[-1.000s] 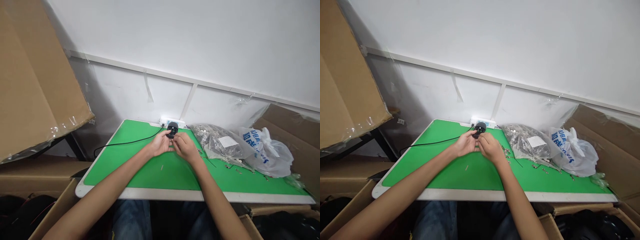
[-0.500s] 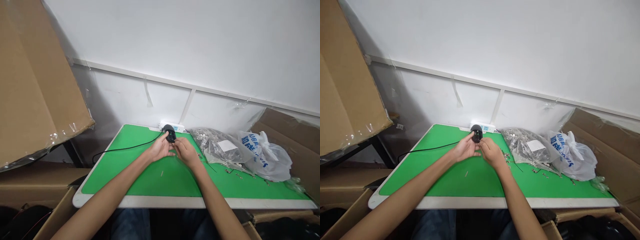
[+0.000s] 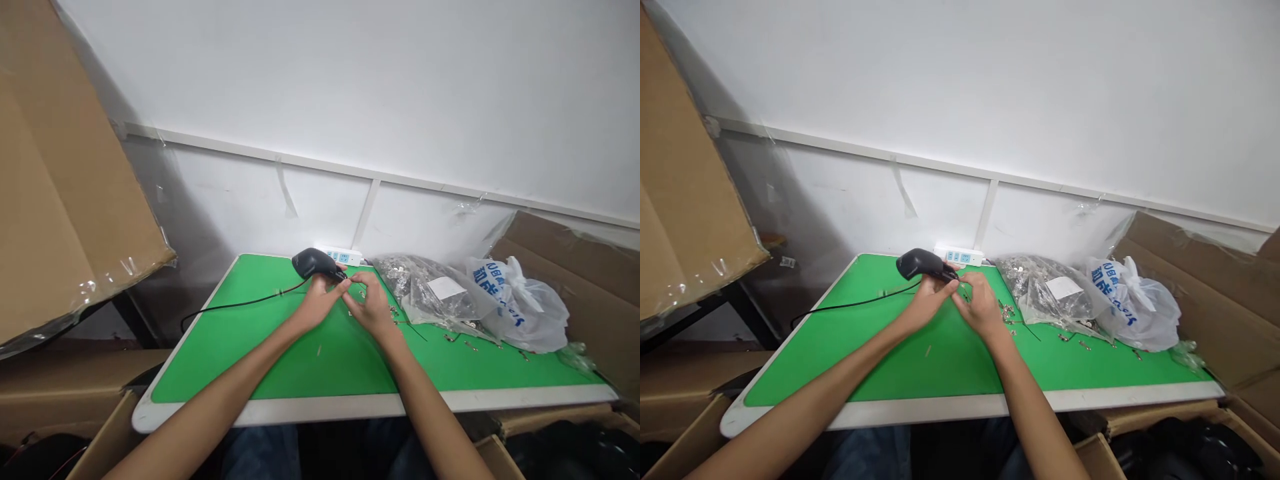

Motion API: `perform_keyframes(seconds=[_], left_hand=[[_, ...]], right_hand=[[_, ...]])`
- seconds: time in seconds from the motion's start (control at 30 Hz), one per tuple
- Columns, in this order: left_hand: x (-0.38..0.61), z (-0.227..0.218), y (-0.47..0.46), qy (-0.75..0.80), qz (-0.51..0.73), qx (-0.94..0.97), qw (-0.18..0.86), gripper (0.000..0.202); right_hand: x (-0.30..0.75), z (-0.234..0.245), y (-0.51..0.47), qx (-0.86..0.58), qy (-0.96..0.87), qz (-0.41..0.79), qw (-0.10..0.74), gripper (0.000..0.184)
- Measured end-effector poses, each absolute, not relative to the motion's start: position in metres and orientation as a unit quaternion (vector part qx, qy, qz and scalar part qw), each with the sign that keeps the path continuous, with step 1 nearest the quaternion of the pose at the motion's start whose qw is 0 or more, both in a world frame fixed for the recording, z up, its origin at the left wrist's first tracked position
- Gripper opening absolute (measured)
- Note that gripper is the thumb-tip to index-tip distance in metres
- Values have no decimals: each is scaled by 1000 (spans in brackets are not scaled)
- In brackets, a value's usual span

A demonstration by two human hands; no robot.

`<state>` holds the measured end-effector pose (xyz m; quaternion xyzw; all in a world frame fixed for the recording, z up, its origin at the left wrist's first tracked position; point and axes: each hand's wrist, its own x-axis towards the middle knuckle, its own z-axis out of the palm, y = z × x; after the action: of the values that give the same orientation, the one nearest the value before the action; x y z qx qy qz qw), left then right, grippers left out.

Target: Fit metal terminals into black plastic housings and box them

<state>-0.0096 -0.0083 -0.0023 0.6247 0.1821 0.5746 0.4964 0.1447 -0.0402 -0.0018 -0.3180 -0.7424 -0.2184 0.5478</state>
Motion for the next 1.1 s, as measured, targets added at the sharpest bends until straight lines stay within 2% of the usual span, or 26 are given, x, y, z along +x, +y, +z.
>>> perform_keyframes(seconds=[0.1, 0.2, 0.5, 0.77, 0.93, 1.1], left_hand=[[-13, -1, -11, 213, 563, 703, 378, 38], [-15, 2, -14, 228, 567, 729, 309, 32], [-12, 2, -14, 245, 554, 747, 272, 35], [-12, 5, -17, 238, 579, 720, 298, 37], [-8, 4, -22, 236, 595, 668, 379, 41], [-9, 8, -27, 217, 586, 632, 459, 52]], right_hand=[[143, -5, -41, -333, -747, -198, 540, 29], [143, -7, -42, -357, -737, -188, 543, 29], [140, -8, -45, -382, -735, -188, 528, 30], [135, -12, -44, -406, -707, -168, 555, 28], [134, -14, -44, -396, -693, -146, 584, 27], [135, -12, -46, -403, -701, -116, 577, 25]])
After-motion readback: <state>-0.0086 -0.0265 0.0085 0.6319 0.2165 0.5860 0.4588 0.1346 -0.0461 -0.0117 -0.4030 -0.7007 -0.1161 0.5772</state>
